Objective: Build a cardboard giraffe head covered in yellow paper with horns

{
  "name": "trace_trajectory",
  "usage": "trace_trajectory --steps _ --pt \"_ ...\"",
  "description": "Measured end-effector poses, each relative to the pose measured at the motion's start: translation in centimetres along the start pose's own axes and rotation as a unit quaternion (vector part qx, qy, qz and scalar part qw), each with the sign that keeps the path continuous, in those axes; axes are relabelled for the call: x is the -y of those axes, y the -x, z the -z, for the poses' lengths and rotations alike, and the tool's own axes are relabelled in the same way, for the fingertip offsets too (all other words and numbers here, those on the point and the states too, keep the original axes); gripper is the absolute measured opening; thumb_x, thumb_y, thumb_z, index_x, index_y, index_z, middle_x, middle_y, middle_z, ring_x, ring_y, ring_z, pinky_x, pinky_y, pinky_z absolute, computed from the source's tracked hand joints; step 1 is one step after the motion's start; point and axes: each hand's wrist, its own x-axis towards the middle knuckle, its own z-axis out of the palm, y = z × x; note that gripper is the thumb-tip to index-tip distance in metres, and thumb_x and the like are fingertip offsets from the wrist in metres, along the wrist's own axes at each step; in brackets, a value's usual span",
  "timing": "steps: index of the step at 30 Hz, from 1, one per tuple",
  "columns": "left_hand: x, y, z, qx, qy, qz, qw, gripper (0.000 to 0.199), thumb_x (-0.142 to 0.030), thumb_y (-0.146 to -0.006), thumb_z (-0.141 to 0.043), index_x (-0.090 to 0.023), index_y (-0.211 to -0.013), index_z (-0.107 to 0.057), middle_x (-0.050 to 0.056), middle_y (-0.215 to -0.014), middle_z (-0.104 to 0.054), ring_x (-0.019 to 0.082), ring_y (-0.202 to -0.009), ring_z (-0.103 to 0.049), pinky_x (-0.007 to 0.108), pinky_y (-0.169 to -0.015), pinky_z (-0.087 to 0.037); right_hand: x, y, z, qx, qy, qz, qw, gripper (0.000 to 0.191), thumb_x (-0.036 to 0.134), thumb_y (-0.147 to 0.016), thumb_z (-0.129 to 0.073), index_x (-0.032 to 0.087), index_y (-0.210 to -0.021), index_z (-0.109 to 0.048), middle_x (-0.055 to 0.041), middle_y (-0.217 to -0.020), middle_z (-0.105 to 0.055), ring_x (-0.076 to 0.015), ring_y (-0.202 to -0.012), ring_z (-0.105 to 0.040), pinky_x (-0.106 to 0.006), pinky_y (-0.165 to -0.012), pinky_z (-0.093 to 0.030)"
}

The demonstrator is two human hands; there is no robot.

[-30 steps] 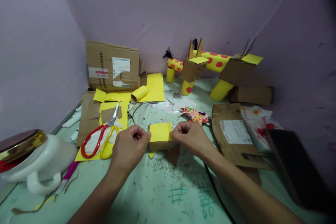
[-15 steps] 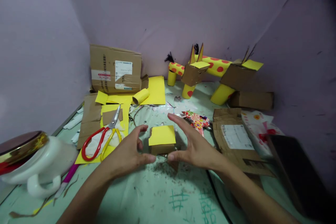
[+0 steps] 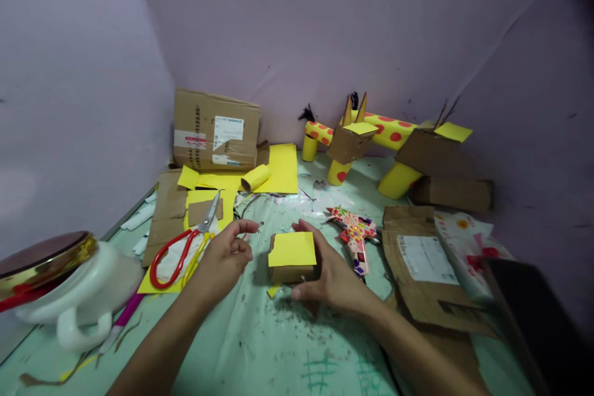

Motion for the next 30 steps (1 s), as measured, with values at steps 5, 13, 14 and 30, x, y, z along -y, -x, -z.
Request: trace_trajectory --steps 5,13,14,30 --pt "-1.0 0.8 -0.6 -0.031 0.042 0.033 0.998 0.020 -0.031 -0.069 -0.056 -0.016 -0.080 -0.062 -0.003 -0.058 -0.055 0.011 -0.053 -0.049 0.022 -0.050 -0.040 -0.2 0.3 -1.3 -0.054 0.004 0.070 0.996 0.059 0.015 -0.060 -0.074 0.025 -0.110 -0.043 -0.0042 -0.106 -0.060 -0.0215 -0.093 -0.060 -0.033 -0.078 -0.050" --pt "-0.9 2.0 -1.7 -0.092 -0.014 -0.145 0.985 0.014 -0.023 -0.073 -0.055 -0.019 -0.076 -0.068 0.005 -0.084 -0.067 0.018 -0.078 -0.063 0.025 -0.060 -0.049 -0.5 0.7 -1.4 -0.073 0.138 0.209 0.965 0.062 0.002 -0.059 -0.064 0.026 -0.112 -0.045 -0.0069 -0.113 -0.047 -0.0240 -0.106 -0.050 -0.034 -0.088 -0.044" --pt "-0.8 2.1 -1.9 -0.092 -0.018 -0.150 0.984 0.013 -0.022 -0.073 -0.055 -0.019 -0.075 -0.068 0.005 -0.083 -0.067 0.017 -0.078 -0.063 0.025 -0.060 -0.049 -0.6 0.7 -1.5 -0.071 0.136 0.218 0.964 0.061 0.002 -0.059 -0.064 0.027 -0.113 -0.045 -0.0070 -0.113 -0.047 -0.0240 -0.106 -0.050 -0.034 -0.087 -0.044" --pt "-0.4 2.5 -2.6 -0.083 -0.077 -0.137 0.984 0.011 -0.019 -0.074 -0.050 -0.020 -0.064 -0.052 -0.002 -0.064 -0.057 0.013 -0.060 -0.054 0.022 -0.054 -0.042 -1.4 0.8 -2.2 -0.087 0.122 0.230 0.962 0.063 0.003 -0.059 -0.063 0.028 -0.114 -0.044 -0.0069 -0.114 -0.047 -0.0242 -0.106 -0.050 -0.036 -0.090 -0.043"
